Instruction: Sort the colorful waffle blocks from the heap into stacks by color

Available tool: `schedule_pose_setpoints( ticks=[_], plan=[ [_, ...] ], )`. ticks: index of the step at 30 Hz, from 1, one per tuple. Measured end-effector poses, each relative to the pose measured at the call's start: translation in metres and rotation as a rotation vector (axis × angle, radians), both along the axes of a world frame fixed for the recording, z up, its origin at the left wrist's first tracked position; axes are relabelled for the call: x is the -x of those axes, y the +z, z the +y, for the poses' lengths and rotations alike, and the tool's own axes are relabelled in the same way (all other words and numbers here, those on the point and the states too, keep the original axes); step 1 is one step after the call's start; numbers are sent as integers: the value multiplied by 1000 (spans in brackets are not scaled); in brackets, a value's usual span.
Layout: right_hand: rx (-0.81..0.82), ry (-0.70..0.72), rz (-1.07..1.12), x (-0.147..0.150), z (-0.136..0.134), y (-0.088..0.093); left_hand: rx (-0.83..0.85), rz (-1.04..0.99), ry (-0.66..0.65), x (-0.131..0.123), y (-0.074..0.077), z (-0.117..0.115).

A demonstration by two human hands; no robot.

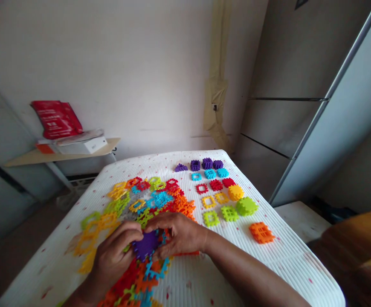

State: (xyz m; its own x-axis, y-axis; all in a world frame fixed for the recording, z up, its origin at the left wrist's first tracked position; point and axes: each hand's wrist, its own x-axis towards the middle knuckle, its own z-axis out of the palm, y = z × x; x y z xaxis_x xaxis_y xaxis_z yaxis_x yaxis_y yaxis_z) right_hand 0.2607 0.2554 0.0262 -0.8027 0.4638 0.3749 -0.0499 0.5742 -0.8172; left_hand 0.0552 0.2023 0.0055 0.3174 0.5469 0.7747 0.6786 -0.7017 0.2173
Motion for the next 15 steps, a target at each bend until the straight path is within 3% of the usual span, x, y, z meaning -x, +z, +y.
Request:
schedule_pose_setpoints(
  ticks=[7, 11, 15],
  plan=[
    [-182, -90, -98, -1, 3, -3, 2, 10, 40, -3, -1, 9],
    [-314, -297, -112, -8, 14, -14, 46, -48, 209, 12, -4, 18],
    [-379, -453, -103, -17, 28, -26, 54, -146, 403, 46, -7, 17]
  ],
)
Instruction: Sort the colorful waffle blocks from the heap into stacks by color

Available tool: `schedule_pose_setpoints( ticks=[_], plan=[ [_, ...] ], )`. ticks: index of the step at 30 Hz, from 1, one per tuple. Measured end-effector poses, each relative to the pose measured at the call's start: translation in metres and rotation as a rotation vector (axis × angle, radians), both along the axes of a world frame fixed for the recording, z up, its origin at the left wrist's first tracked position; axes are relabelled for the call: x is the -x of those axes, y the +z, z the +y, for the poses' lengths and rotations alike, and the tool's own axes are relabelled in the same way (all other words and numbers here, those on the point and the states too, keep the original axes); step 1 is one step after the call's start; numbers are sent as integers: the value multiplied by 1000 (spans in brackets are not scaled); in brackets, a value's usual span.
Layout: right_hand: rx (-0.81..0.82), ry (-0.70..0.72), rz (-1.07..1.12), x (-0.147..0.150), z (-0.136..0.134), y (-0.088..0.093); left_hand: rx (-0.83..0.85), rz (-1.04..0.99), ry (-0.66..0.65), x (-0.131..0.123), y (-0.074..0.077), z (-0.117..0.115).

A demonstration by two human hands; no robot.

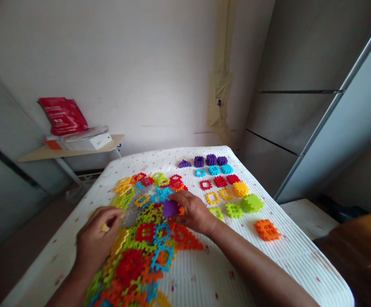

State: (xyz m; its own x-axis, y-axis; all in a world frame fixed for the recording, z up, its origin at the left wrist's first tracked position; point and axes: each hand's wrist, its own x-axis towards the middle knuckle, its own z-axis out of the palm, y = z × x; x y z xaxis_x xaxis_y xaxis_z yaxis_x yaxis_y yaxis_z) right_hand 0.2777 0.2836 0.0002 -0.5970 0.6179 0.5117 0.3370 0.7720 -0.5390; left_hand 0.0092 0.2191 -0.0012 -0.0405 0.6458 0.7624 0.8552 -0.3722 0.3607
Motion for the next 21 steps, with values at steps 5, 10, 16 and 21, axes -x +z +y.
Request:
schedule_pose_setpoints(
  ticks=[5, 10, 16, 21],
  plan=[
    [-30, -54, -21, -3, 11, -7, 12, -176, 212, 41, -13, -8],
    [-68, -88, -108, -6, 22, -3, 105, -300, 345, 65, -29, -11],
    [-132, -123, -174, -14, 39, 5, 208, -447, 389, 68, -34, -10],
    [-98, -122, -244, -26, 58, 8, 264, -410, 450, 64, -35, -13]
  ],
)
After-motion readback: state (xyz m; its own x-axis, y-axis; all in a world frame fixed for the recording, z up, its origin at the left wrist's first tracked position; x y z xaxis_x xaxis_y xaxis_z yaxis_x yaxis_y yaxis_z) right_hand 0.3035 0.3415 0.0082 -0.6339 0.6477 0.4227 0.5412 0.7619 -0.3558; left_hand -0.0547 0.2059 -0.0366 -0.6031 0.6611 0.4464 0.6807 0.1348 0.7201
